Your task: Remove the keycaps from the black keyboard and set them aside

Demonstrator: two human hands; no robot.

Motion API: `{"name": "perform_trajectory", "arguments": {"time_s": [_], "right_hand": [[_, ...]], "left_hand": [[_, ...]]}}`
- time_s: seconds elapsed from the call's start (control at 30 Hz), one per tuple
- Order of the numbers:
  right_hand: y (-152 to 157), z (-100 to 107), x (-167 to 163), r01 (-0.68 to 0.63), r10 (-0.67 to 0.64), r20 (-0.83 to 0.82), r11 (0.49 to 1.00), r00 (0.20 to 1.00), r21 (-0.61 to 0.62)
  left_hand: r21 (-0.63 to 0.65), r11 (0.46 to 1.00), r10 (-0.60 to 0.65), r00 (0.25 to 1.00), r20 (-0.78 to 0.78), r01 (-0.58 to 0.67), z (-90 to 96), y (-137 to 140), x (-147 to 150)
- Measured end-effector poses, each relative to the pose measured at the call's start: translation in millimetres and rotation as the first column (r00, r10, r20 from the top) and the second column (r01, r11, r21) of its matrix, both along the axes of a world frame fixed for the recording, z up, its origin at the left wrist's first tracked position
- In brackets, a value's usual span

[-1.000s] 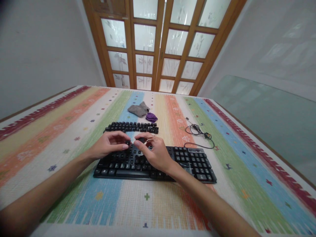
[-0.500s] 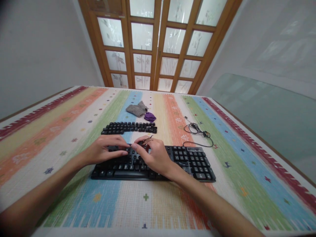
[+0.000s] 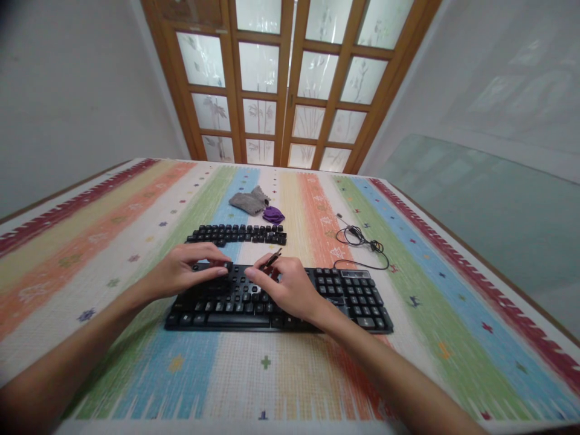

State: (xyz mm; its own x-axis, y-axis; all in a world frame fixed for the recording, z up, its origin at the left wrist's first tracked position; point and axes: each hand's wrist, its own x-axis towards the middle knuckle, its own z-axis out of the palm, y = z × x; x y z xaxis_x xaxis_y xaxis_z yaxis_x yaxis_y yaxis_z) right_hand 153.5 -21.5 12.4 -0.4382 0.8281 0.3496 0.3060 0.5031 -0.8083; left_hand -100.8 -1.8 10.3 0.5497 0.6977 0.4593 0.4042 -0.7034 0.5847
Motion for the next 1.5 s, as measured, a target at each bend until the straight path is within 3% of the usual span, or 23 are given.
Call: {"name": "perform_trajectory", "arguments": {"time_s": [0.17,0.5,0.67,0.73,0.83,0.97,1.13,1.27,1.5], "right_hand": [[-3,-1,6,-0.039,0.017,0.205,0.993,0.979,0.107],[-3,-15,0,-0.136,0.113,0.211,0.986,0.971,0.097],[-8,-10,-15,-0.261,0.097,0.453,0.913,0.886,0.314],[-8,-5,-20,-0.312,0.086,0.548,0.890,0.832,0.334],[1,2,-24,-0.335,0.129,0.597,0.909,0.792,0.249],[17,7,-24,-0.234,0.125,0.528,0.962,0.840,0.144],[21,9,-22,-0.179,0.138,0.481,0.983,0.866,0.039],[22,14,-22,-0.196,0.177,0.490,0.981,0.854,-0.013],[33,30,-18,-0.358,0.337,0.557,0.931,0.759,-0.074]], "left_hand": [[0.157,0.983,0.120,0.979,-0.166,-0.094,-16.4,12,-7],[0.319,0.938,0.250,0.898,-0.363,-0.132,-29.8,39,-6],[0.348,0.927,0.280,0.875,-0.395,-0.140,-33.8,43,-7],[0.360,0.923,0.286,0.870,-0.402,-0.137,-32.7,45,-7],[0.351,0.928,0.268,0.878,-0.396,-0.125,-27.9,51,-5],[0.308,0.948,0.206,0.895,-0.395,-0.083,-21.1,62,-2],[0.300,0.952,0.195,0.881,-0.430,-0.065,-21.7,68,-3],[0.303,0.952,0.181,0.866,-0.466,-0.036,-24.9,70,-5],[0.287,0.958,0.165,0.829,-0.534,-0.006,-20.1,71,-6]]}}
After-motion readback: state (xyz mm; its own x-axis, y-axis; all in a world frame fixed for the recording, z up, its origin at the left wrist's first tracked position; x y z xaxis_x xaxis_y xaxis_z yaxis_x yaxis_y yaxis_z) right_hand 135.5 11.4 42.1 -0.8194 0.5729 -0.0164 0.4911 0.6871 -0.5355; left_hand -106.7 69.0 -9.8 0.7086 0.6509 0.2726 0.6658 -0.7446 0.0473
